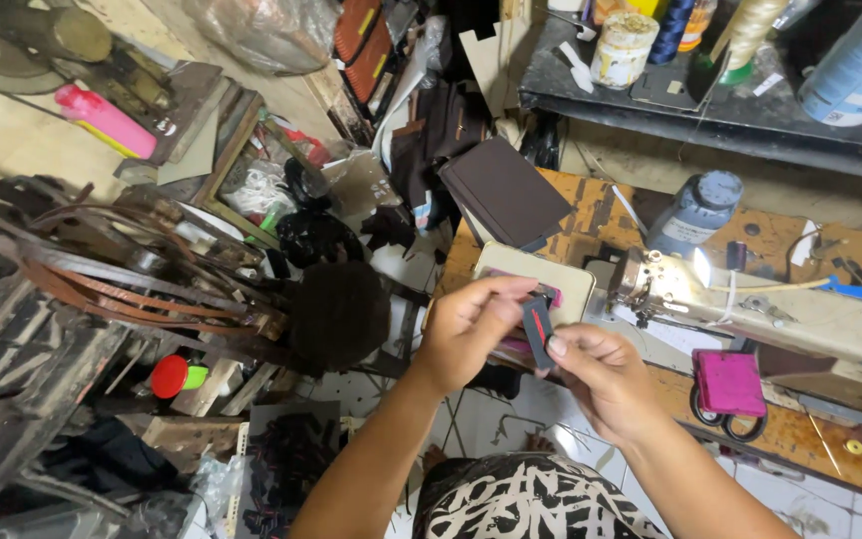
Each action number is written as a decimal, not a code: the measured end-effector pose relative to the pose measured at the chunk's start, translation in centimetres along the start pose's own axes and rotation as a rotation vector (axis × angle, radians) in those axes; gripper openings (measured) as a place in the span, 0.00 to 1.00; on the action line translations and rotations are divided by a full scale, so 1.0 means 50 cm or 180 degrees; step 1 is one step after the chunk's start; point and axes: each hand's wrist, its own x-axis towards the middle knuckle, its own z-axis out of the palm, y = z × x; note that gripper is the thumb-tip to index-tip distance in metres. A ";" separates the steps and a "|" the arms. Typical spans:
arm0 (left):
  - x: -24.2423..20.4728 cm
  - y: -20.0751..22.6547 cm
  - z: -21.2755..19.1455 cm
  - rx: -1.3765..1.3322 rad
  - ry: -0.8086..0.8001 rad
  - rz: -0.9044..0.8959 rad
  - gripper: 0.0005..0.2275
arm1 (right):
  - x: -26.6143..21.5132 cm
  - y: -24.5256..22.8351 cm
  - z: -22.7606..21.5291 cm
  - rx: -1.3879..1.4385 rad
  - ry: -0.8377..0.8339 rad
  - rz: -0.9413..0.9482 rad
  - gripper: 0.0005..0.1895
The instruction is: Hanging small plastic clips on a line and organizing components in a leather workshop
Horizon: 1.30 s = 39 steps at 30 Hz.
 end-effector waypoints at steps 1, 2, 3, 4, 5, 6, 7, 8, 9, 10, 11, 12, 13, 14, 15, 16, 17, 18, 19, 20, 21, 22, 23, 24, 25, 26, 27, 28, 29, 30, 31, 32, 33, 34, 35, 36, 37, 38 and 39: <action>0.010 0.004 0.007 -0.0020 -0.0023 -0.0006 0.14 | 0.008 -0.005 0.003 -0.0010 0.0029 -0.0005 0.06; 0.017 0.008 0.015 0.0068 0.0046 0.0256 0.12 | 0.013 -0.010 0.004 -0.0657 0.0149 -0.0555 0.06; 0.023 0.012 0.022 0.0155 0.0117 0.0517 0.10 | 0.019 -0.015 0.007 -0.1309 0.0274 -0.1099 0.07; 0.032 0.017 0.019 0.0128 0.0113 0.0505 0.10 | 0.022 -0.018 0.002 -0.1330 0.0290 -0.1084 0.07; 0.041 0.022 0.015 0.0360 -0.0009 0.0763 0.09 | 0.026 -0.021 -0.003 -0.1779 0.0325 -0.1280 0.07; 0.051 0.027 0.011 0.0598 -0.0123 0.1025 0.08 | 0.032 -0.024 -0.007 -0.2226 0.0347 -0.1478 0.09; 0.061 0.025 0.010 0.0576 -0.0120 0.1018 0.08 | 0.030 -0.028 -0.008 -0.2245 0.0351 -0.1464 0.09; 0.069 0.023 0.008 0.0841 -0.0302 0.1103 0.09 | 0.028 -0.033 -0.007 -0.2490 0.0431 -0.1455 0.11; 0.078 0.021 0.006 0.1105 -0.0485 0.1187 0.10 | 0.026 -0.037 -0.006 -0.2736 0.0511 -0.1445 0.13; 0.086 0.013 0.005 0.1092 -0.0474 0.1177 0.10 | 0.036 -0.029 -0.016 -0.2747 0.0504 -0.1429 0.13; 0.094 0.005 0.004 0.1313 -0.0586 0.1309 0.09 | 0.046 -0.020 -0.027 -0.2979 0.0554 -0.1610 0.11; 0.104 -0.002 0.001 0.1538 -0.0699 0.1446 0.07 | 0.057 -0.013 -0.037 -0.3210 0.0602 -0.1799 0.08; 0.112 -0.022 0.000 0.1527 -0.0687 0.1442 0.07 | 0.066 -0.003 -0.047 -0.3221 0.0592 -0.1790 0.08; 0.120 -0.042 -0.002 0.1673 -0.0742 0.1505 0.06 | 0.074 0.008 -0.058 -0.3328 0.0547 -0.2039 0.07; 0.127 -0.062 -0.004 0.1819 -0.0797 0.1567 0.05 | 0.082 0.019 -0.069 -0.3431 0.0499 -0.2290 0.05; 0.129 -0.066 -0.006 0.1815 -0.0779 0.1556 0.05 | 0.087 0.023 -0.069 -0.3436 0.0480 -0.2279 0.05; 0.131 -0.070 -0.008 0.2093 -0.0857 0.1501 0.05 | 0.092 0.027 -0.069 -0.3527 0.0457 -0.2380 0.05; 0.132 -0.074 -0.011 0.2372 -0.0937 0.1445 0.05 | 0.098 0.031 -0.069 -0.3615 0.0436 -0.2485 0.04; 0.136 -0.093 -0.015 0.2370 -0.0923 0.1435 0.05 | 0.100 0.036 -0.068 -0.3617 0.0419 -0.2477 0.04; 0.140 -0.112 -0.018 0.2621 -0.0899 0.1465 0.05 | 0.103 0.041 -0.069 -0.3710 0.0440 -0.2480 0.05; 0.144 -0.132 -0.021 0.2872 -0.0875 0.1493 0.05 | 0.106 0.046 -0.069 -0.3802 0.0462 -0.2483 0.06; 0.144 -0.140 -0.023 0.2873 -0.0866 0.1482 0.05 | 0.109 0.054 -0.074 -0.3800 0.0449 -0.2477 0.06; 0.144 -0.147 -0.025 0.2935 -0.0816 0.1504 0.04 | 0.112 0.062 -0.080 -0.3827 0.0506 -0.2417 0.06; 0.144 -0.155 -0.027 0.2997 -0.0772 0.1528 0.04 | 0.115 0.070 -0.085 -0.3854 0.0569 -0.2357 0.06; 0.144 -0.161 -0.029 0.2998 -0.0768 0.1521 0.04 | 0.117 0.075 -0.088 -0.3851 0.0563 -0.2353 0.06; 0.144 -0.169 -0.030 0.3003 -0.0778 0.1476 0.04 | 0.120 0.080 -0.092 -0.3888 0.0570 -0.2310 0.06; 0.144 -0.176 -0.031 0.3007 -0.0787 0.1431 0.04 | 0.123 0.084 -0.096 -0.3925 0.0577 -0.2268 0.06; 0.145 -0.178 -0.033 0.3009 -0.0787 0.1427 0.04 | 0.123 0.084 -0.093 -0.3921 0.0575 -0.2265 0.06; 0.146 -0.181 -0.034 0.3031 -0.0754 0.1446 0.04 | 0.124 0.083 -0.090 -0.3915 0.0571 -0.2208 0.06; 0.147 -0.185 -0.034 0.3051 -0.0723 0.1464 0.04 | 0.124 0.083 -0.088 -0.3908 0.0570 -0.2150 0.06; 0.146 -0.183 -0.034 0.3053 -0.0726 0.1459 0.04 | 0.124 0.082 -0.089 -0.3905 0.0570 -0.2146 0.06; 0.144 -0.180 -0.035 0.3070 -0.0771 0.1378 0.04 | 0.123 0.080 -0.089 -0.3924 0.0561 -0.2151 0.06; 0.143 -0.177 -0.036 0.3087 -0.0816 0.1297 0.05 | 0.123 0.079 -0.089 -0.3942 0.0552 -0.2156 0.06; 0.144 -0.180 -0.035 0.3084 -0.0819 0.1292 0.05 | 0.123 0.081 -0.093 -0.3943 0.0553 -0.2149 0.06; 0.145 -0.184 -0.034 0.3138 -0.0809 0.1299 0.04 | 0.123 0.082 -0.098 -0.4017 0.0562 -0.2122 0.06; 0.148 -0.187 -0.034 0.3190 -0.0798 0.1309 0.04 | 0.123 0.083 -0.102 -0.4093 0.0571 -0.2097 0.06; 0.148 -0.185 -0.032 0.3187 -0.0799 0.1307 0.04 | 0.122 0.079 -0.101 -0.4095 0.0572 -0.2094 0.06; 0.147 -0.183 -0.031 0.3213 -0.0795 0.1276 0.04 | 0.119 0.074 -0.100 -0.4172 0.0565 -0.2113 0.06; 0.147 -0.182 -0.030 0.3239 -0.0791 0.1245 0.04 | 0.117 0.070 -0.099 -0.4248 0.0558 -0.2133 0.06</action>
